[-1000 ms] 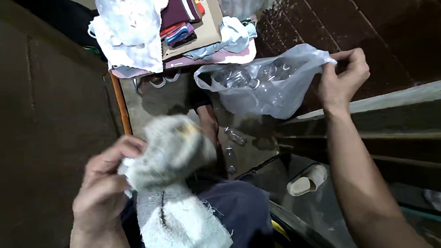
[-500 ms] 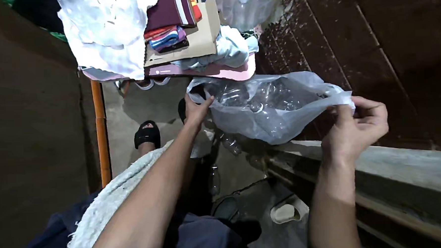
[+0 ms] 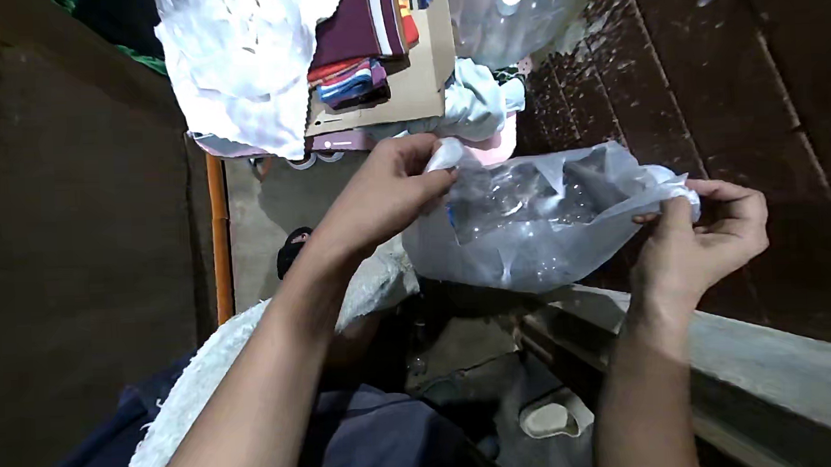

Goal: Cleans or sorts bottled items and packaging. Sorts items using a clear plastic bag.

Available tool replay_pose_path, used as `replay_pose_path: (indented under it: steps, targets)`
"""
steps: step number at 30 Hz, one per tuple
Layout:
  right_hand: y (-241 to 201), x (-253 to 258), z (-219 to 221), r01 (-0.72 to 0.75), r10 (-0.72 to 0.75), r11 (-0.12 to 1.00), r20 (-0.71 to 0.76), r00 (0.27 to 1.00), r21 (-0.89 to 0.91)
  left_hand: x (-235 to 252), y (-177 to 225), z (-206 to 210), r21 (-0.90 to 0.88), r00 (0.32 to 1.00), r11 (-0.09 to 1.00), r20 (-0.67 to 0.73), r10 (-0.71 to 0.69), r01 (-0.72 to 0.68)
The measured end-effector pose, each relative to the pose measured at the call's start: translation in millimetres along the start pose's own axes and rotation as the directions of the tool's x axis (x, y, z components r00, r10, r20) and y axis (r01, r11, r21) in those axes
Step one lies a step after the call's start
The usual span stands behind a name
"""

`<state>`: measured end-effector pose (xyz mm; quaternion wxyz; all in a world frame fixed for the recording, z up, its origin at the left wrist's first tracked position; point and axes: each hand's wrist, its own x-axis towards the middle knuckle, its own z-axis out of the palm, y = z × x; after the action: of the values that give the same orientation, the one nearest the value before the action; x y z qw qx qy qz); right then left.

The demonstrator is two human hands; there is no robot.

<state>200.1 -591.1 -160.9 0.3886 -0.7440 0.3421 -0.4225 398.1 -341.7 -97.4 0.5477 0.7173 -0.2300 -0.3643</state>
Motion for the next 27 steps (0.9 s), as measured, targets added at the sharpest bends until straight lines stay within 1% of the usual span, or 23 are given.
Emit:
replay_pose_path:
  steps: [1,3,5,6,8,10,12,13,15,16,18,19,21,23,24,25,26,27]
  targets:
    - [0,2,-1,0.02,-0.02,0.999,0.004,1.0,-0.039,-10,4,-3,0.001,0.999,1.0,-0.029,-0.019,0.019]
    - [4,2,-7,0.069,-0.056,0.971,0.06,0.997,-0.23,-26,0,-2,-0.065,0.988,0.994,-0.117,-0.099,0.092]
    - [8,-2,-15,0.099,-0.006,0.899,0.213,0.977,-0.426,-31,-13,7,-0.185,0.956,0.968,-0.205,-0.208,0.17]
    - [11,-5,-16,0.106,0.039,0.868,0.279,0.959,-0.486,-30,-19,13,-0.225,0.935,0.952,-0.243,-0.26,0.206]
    - [16,-11,-14,0.111,0.097,0.84,0.348,0.932,-0.531,-25,-31,24,-0.193,0.902,0.948,-0.308,-0.303,0.253]
    - [23,-19,-10,0.123,0.092,0.833,0.354,0.931,-0.54,-20,-40,30,-0.09,0.903,0.966,-0.344,-0.258,0.242]
    - [27,-27,-7,0.111,0.108,0.829,0.351,0.93,-0.549,-15,-43,31,-0.042,0.928,0.978,-0.309,-0.209,0.206]
    - [28,-30,-6,0.098,0.117,0.831,0.345,0.931,-0.548,-13,-41,32,-0.07,0.941,0.98,-0.275,-0.198,0.186]
    - [31,-38,-5,0.067,0.137,0.838,0.328,0.935,-0.542,-10,-35,38,-0.197,0.96,0.967,-0.196,-0.2,0.161]
    - [34,-41,-6,0.053,0.147,0.842,0.323,0.935,-0.537,-9,-32,43,-0.277,0.961,0.945,-0.161,-0.223,0.173]
    - [43,-50,-9,0.031,0.163,0.856,0.327,0.931,-0.517,-10,-26,53,-0.408,0.95,0.884,-0.108,-0.294,0.228]
    - [48,-56,-11,0.03,0.16,0.86,0.325,0.932,-0.51,-10,-25,57,-0.441,0.941,0.859,-0.08,-0.328,0.262]
    - [54,-77,-17,0.066,0.099,0.859,0.292,0.951,-0.507,-10,-24,60,-0.49,0.932,0.817,-0.027,-0.361,0.303]
    - [57,-103,-18,0.169,-0.066,0.86,0.223,0.973,-0.481,-11,-21,63,-0.517,0.942,0.801,0.031,-0.335,0.302]
    - [57,-116,-17,0.224,-0.141,0.858,0.207,0.968,-0.462,-12,-21,64,-0.531,0.952,0.801,0.037,-0.305,0.277]
    - [58,-128,-16,0.267,-0.185,0.857,0.222,0.957,-0.44,-12,-21,67,-0.531,0.962,0.811,0.033,-0.27,0.246]
    - [59,-138,-15,0.285,-0.175,0.861,0.281,0.944,-0.422,-13,-22,69,-0.527,0.975,0.825,0.024,-0.223,0.202]
    - [62,-147,-15,0.285,-0.121,0.857,0.371,0.921,-0.429,-14,-23,72,-0.52,0.986,0.841,0.016,-0.164,0.148]
